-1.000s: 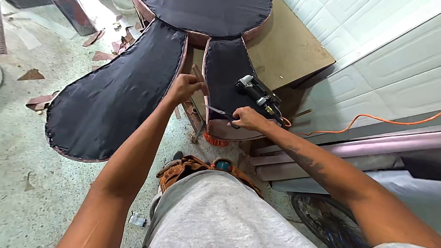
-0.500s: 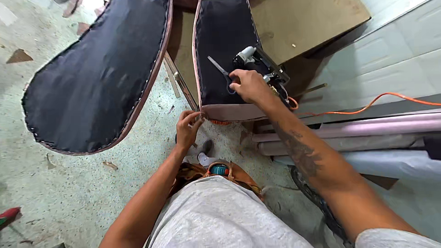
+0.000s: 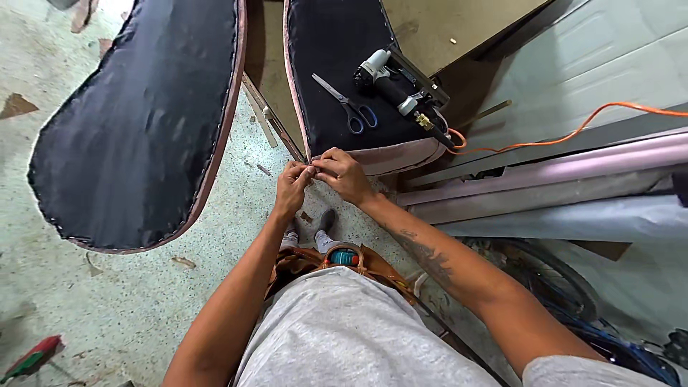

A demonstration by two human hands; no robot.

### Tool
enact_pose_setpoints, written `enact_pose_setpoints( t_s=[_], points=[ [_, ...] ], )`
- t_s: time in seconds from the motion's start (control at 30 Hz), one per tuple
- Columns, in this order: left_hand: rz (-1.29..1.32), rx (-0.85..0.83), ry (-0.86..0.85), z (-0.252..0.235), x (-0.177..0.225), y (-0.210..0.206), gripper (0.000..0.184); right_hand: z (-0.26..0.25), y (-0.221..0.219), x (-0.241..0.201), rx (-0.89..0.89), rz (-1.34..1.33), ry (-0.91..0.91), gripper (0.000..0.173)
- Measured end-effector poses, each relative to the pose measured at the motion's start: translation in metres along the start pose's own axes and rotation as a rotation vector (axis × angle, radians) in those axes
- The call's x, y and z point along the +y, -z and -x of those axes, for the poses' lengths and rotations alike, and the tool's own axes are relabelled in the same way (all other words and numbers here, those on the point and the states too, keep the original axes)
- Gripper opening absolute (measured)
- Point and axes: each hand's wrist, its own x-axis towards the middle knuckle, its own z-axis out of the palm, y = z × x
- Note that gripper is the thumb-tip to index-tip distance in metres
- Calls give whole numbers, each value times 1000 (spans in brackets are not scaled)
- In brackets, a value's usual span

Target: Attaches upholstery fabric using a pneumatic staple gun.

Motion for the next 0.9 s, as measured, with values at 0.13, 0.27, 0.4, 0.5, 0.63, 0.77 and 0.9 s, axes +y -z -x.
enact_pose_setpoints(
  t_s=[0.13, 0.27, 0.4, 0.5, 0.63, 0.77, 0.9],
  points=[
    [-47, -71, 22, -14, 4, 11, 25, -5, -1, -4, 23, 109, -34, 16],
    [-79, -126, 42, -24, 7, 14, 25, -6, 2, -12, 48, 119, -89, 31],
    [7, -177, 143, -21, 5, 13, 23, 0, 1, -4, -2, 87, 3, 21],
    [55, -269, 216, -21, 0, 17, 24, 2, 3, -1, -66, 105, 2, 17],
    [32, -385, 158, -21, 4, 28, 21, 0, 3, -3, -68, 121, -36, 16],
    [-272, -195, -77, -16, 12, 26, 28, -5, -2, -7, -6, 171, -73, 16],
    [-308, -19, -288, -14, 8, 17, 20, -12, -2, -8, 28, 178, -116, 15]
  ],
)
